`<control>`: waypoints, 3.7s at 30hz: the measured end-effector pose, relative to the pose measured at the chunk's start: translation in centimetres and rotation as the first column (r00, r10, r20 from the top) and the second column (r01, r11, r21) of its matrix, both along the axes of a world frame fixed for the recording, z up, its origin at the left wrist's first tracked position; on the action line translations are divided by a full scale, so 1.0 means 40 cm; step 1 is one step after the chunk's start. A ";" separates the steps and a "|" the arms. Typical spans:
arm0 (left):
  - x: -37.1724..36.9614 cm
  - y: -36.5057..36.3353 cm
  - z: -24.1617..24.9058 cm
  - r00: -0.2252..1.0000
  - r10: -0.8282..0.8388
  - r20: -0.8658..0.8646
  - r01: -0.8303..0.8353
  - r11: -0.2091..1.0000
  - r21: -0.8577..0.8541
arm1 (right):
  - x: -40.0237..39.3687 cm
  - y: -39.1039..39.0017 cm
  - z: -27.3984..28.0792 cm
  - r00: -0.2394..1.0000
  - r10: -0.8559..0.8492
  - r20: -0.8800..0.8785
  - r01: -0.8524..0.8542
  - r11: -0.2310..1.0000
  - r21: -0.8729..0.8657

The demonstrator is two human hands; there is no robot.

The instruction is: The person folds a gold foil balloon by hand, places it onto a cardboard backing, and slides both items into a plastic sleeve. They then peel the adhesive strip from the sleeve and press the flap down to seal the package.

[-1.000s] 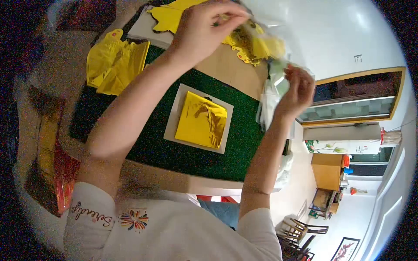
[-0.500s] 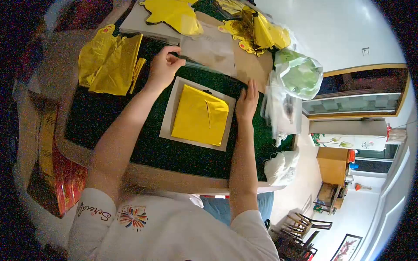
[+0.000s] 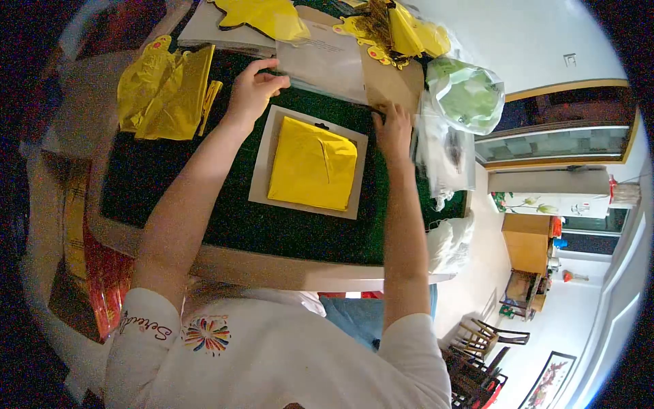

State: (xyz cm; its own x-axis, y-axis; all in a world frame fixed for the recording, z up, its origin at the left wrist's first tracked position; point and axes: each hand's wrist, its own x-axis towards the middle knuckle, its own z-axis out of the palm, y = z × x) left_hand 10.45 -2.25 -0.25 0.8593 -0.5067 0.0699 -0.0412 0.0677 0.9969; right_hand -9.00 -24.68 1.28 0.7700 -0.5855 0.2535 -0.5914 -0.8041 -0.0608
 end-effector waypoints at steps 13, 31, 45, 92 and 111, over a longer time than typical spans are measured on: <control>0.005 0.026 0.016 0.653 -0.458 -0.603 0.106 0.844 -0.526 | 0.061 -0.066 0.036 0.883 0.446 -0.146 -0.469 0.823 -0.322; -0.020 -0.002 -0.008 0.973 -0.186 -0.134 0.196 0.978 0.068 | 0.023 0.081 -0.019 0.966 -0.113 0.235 0.026 0.939 0.344; -0.021 0.015 0.000 0.884 -0.103 0.456 -0.161 0.848 0.504 | -0.087 0.117 0.010 0.975 -0.045 0.219 -0.090 0.818 0.568; -0.110 0.075 0.062 0.484 -0.530 0.697 0.016 0.801 0.598 | -0.173 0.085 0.048 0.943 -0.209 0.261 -0.096 0.580 0.809; -0.135 0.067 0.087 0.506 -0.593 0.626 0.046 0.744 0.667 | -0.204 0.154 0.041 0.974 -0.221 0.043 0.135 0.728 0.672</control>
State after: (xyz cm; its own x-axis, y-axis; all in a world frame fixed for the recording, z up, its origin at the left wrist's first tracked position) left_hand 5.05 0.42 3.24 0.3516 -0.9077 0.2288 -0.8761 -0.2329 0.4222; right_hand -17.17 -18.54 2.90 0.6253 -0.7611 -0.1725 -0.6741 -0.4155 -0.6107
